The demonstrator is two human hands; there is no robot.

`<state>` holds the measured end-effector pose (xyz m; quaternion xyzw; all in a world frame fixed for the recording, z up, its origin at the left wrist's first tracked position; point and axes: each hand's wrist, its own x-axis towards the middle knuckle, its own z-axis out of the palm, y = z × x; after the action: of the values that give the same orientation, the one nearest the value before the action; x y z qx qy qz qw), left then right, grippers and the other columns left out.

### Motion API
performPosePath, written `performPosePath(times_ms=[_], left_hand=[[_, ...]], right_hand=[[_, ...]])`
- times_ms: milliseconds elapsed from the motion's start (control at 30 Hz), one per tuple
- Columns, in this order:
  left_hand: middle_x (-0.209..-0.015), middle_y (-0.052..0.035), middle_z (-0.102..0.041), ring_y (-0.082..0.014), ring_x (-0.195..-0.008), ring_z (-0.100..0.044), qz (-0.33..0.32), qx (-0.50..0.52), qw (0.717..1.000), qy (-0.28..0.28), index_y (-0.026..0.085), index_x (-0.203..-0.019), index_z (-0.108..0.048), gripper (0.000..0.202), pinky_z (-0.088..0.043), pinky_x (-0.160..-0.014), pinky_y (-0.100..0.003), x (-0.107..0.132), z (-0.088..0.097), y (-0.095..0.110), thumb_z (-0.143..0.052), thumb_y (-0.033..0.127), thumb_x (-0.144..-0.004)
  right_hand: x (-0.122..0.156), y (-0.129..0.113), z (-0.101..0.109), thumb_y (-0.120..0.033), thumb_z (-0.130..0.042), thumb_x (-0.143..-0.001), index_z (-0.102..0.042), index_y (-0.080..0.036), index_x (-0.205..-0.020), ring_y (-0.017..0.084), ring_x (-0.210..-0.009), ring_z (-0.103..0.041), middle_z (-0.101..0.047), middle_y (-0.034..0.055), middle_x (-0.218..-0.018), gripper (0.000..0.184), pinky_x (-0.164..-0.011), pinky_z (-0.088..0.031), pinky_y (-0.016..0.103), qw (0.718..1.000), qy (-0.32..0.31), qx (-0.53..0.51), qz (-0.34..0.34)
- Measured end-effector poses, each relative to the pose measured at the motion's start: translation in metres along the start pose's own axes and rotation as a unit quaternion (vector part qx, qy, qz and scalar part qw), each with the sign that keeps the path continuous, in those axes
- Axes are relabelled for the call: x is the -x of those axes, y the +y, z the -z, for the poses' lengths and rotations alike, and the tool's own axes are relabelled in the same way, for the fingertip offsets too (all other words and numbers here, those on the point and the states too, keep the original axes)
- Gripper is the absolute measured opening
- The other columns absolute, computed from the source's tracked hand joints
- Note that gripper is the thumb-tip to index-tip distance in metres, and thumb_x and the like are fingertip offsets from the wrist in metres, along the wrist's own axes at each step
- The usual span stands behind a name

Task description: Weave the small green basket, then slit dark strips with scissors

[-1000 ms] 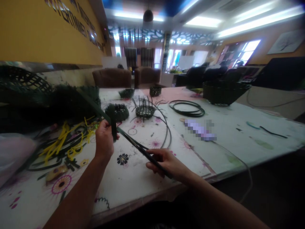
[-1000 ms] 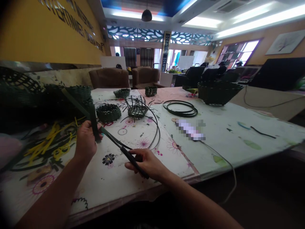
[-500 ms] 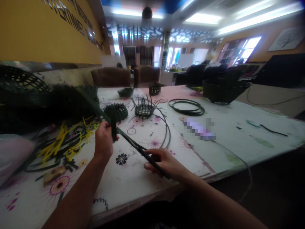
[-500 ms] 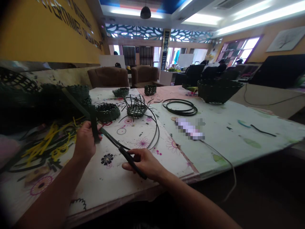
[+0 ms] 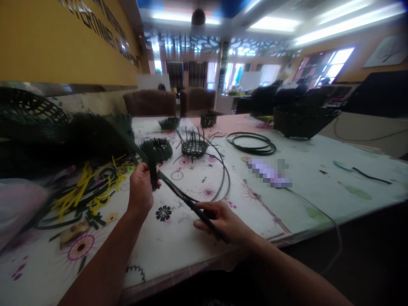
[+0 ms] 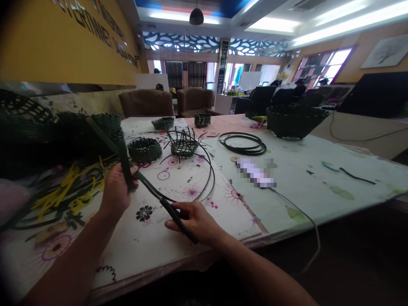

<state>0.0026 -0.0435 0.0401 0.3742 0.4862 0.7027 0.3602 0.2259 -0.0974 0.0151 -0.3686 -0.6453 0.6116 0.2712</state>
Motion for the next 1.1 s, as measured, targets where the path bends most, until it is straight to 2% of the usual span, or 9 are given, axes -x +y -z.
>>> performPosePath(times_ms=[367, 533, 667, 867, 1100], left_hand=[[-0.054, 0.0055, -0.052, -0.0075, -0.037, -0.045, -0.032, 0.001, 0.999, -0.005, 0.018, -0.071, -0.051, 0.020, -0.035, -0.035, -0.018, -0.002, 0.003, -0.004, -0.067, 0.030, -0.070], [-0.052, 0.0045, -0.052, -0.0078, -0.037, -0.044, -0.050, -0.019, 0.999, -0.002, 0.018, -0.071, -0.054, 0.017, -0.036, -0.034, -0.018, -0.004, 0.007, 0.000, -0.065, 0.031, -0.072], [-0.050, 0.0044, -0.050, -0.0092, -0.036, -0.044, -0.060, -0.028, 0.998, -0.008, 0.019, -0.072, -0.053, 0.015, -0.035, -0.033, -0.019, 0.000, 0.006, 0.001, -0.064, 0.030, -0.073], [-0.051, 0.0044, -0.047, -0.0090, -0.037, -0.043, -0.038, -0.032, 0.997, -0.062, 0.019, -0.072, -0.052, 0.017, -0.034, -0.034, -0.019, 0.008, 0.002, -0.003, -0.065, 0.031, -0.074], [-0.052, 0.0047, -0.047, -0.0078, -0.039, -0.041, -0.032, 0.014, 0.998, -0.051, 0.020, -0.071, -0.052, 0.016, -0.035, -0.036, -0.018, 0.010, 0.001, -0.002, -0.066, 0.027, -0.073]], right_hand=[[0.002, 0.007, -0.005, -0.045, -0.072, -0.076, -0.070, -0.013, -0.098, 0.008, -0.054, -0.037, -0.044, -0.0048, -0.062, 0.039, -0.047, -0.026, 0.021, 0.999, 0.025, 0.013, 0.030], [0.002, 0.012, -0.005, -0.042, -0.075, -0.073, -0.070, -0.014, -0.106, 0.009, -0.057, -0.041, -0.047, -0.0039, -0.063, 0.043, -0.049, -0.029, 0.020, 0.998, 0.045, 0.032, 0.019], [0.002, 0.013, -0.006, -0.041, -0.075, -0.072, -0.070, -0.014, -0.104, 0.010, -0.060, -0.043, -0.050, -0.0029, -0.067, 0.042, -0.053, -0.032, 0.021, 0.998, 0.056, 0.027, 0.030], [0.004, 0.006, -0.005, -0.038, -0.075, -0.073, -0.070, -0.014, -0.107, 0.010, -0.060, -0.044, -0.051, -0.0029, -0.068, 0.042, -0.053, -0.033, 0.021, 0.998, 0.054, 0.018, 0.025], [0.006, 0.007, -0.009, -0.037, -0.074, -0.075, -0.069, -0.015, -0.104, 0.009, -0.059, -0.038, -0.046, -0.0036, -0.068, 0.037, -0.051, -0.030, 0.021, 0.998, 0.043, -0.004, 0.053]])
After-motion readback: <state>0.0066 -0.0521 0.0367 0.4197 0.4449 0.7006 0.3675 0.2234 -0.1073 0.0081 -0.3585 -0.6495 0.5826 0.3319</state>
